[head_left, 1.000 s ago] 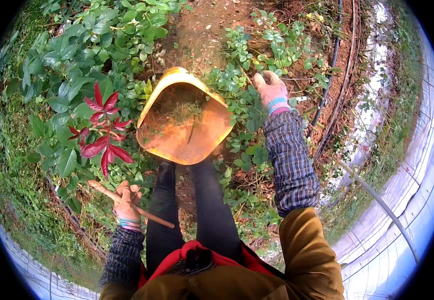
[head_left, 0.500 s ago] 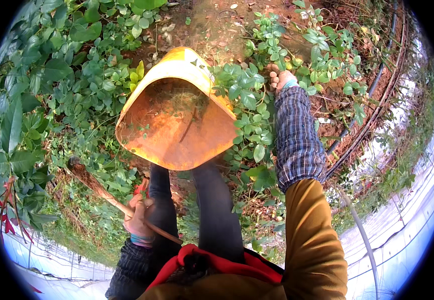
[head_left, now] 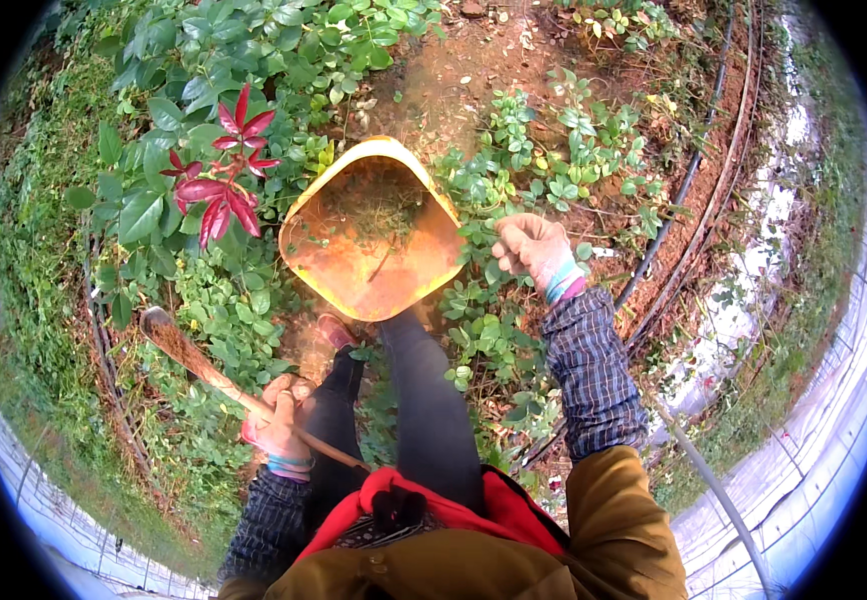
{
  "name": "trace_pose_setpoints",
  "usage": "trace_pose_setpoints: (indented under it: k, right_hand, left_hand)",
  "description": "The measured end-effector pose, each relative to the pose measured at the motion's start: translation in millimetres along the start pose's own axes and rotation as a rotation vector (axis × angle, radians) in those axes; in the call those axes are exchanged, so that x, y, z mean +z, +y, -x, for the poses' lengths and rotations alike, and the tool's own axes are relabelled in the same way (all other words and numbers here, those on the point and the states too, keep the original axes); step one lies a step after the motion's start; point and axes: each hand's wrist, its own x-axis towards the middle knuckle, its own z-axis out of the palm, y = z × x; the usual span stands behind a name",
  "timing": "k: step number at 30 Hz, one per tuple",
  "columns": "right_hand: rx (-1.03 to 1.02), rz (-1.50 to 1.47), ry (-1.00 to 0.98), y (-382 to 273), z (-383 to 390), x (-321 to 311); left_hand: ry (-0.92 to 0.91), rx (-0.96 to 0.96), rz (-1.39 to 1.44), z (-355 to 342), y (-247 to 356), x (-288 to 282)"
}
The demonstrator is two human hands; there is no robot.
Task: The person uses a hoe to loosen soil and remove weeds around plants in a garden bed. They pull the weeds by hand and place them into a yellow bucket. The person sits on the ground while working.
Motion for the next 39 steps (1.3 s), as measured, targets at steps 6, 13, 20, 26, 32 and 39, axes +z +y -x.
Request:
trace_pose_setpoints:
  k: [6, 13, 20, 26, 32, 39]
  right_hand:
    - [-0.142, 1.114, 0.318, 18, -133, -93]
    - [0.238, 1.840, 0.058, 43, -247, -74]
    - [0.154, 1.451, 0.323, 93, -323, -116]
    - [0.023, 1.813, 0.127, 60, -274, -86]
    - [-0.066, 0.743, 0.220, 36, -139, -48]
    - [-0.356, 0.817, -0.089, 23, 72, 95]
  left_hand:
    - [0.113, -0.040, -0.046, -16, -29, -40]
    - [0.265, -0.199, -0.136, -44, -58, -22]
    - [0.225, -0.286, -0.270, -55, -59, 12]
    - [0.205, -0.272, -0.199, -45, -47, 17]
    - [-0.043, 0.052, -0.494, -38, -42, -18]
    - [0.010, -0.125, 0.075, -23, -12, -73]
